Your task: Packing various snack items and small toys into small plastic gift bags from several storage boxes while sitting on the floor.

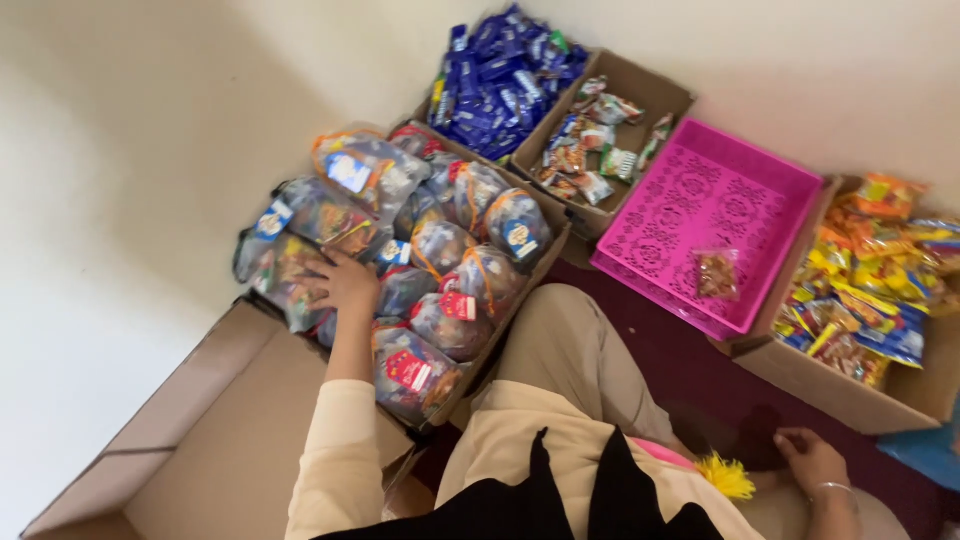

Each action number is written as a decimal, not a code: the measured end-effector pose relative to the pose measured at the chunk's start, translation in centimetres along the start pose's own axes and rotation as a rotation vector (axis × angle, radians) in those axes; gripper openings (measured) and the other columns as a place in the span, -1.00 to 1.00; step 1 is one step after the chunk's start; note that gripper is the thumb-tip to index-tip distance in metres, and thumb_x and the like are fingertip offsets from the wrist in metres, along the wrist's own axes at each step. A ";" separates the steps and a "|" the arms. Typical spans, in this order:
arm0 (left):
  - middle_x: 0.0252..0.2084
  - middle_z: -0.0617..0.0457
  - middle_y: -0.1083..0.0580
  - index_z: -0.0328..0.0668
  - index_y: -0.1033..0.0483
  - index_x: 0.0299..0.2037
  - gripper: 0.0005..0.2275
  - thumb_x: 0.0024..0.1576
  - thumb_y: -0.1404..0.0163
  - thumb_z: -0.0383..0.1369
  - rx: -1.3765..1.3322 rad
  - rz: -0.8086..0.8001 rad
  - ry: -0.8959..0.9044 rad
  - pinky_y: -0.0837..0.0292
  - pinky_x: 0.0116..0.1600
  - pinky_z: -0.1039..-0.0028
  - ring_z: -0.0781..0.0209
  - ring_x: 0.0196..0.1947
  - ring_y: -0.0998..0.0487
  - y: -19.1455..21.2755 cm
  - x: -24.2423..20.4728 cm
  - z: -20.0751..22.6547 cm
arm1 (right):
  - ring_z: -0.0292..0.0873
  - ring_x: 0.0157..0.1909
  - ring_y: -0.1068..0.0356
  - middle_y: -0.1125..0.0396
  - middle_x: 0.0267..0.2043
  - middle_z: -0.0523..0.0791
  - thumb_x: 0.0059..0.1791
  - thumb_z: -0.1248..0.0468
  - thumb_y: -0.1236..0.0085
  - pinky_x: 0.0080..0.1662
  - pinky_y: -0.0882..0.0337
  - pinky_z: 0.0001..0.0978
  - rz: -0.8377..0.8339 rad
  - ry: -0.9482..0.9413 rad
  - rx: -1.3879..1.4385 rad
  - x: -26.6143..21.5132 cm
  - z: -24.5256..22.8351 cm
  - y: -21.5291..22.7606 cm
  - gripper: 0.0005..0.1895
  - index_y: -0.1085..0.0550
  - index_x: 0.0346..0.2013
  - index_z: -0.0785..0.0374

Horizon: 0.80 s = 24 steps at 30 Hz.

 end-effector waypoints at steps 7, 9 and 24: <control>0.45 -0.57 0.19 -0.39 -0.04 0.40 -0.32 0.17 -0.01 -0.15 -0.079 0.086 -0.653 0.12 0.15 -0.71 -0.75 0.40 0.27 2.4 -14.9 19.5 | 0.06 -0.17 -0.51 -0.55 -0.11 -0.04 0.06 0.13 -0.17 -0.06 -0.48 -0.16 0.392 0.096 0.132 -3.5 1.0 1.9 -0.76 -0.64 -0.04 0.08; 0.47 -0.48 0.08 -0.31 -0.05 0.43 -0.34 0.20 0.04 -0.10 -0.099 0.005 -0.838 0.06 0.17 -0.66 -0.68 0.43 0.25 -0.1 -20.4 24.2 | 0.06 -0.13 -0.52 -0.54 -0.03 -0.09 0.05 0.14 -0.14 -0.04 -0.49 -0.15 0.445 0.012 0.104 -4.3 2.0 2.0 -0.78 -0.64 -0.07 0.05; -0.34 0.02 -0.62 0.04 -0.62 -0.32 -0.72 0.16 0.19 -0.16 0.493 -0.336 -1.632 -0.42 -0.04 0.17 -0.13 -0.33 -0.60 -24.6 -42.8 24.4 | -0.04 -0.15 -0.46 -0.52 -0.25 -0.18 -0.14 0.22 -0.18 0.02 -0.38 -0.19 0.655 0.131 0.313 -17.6 -1.6 8.9 -0.91 -0.59 -0.39 0.10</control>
Point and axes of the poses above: each hand's wrist, its own x-axis towards the middle knuckle, its own y-axis out of the back of the hand, z = x × y, the point moved 7 cm from there along x, towards the middle knuckle
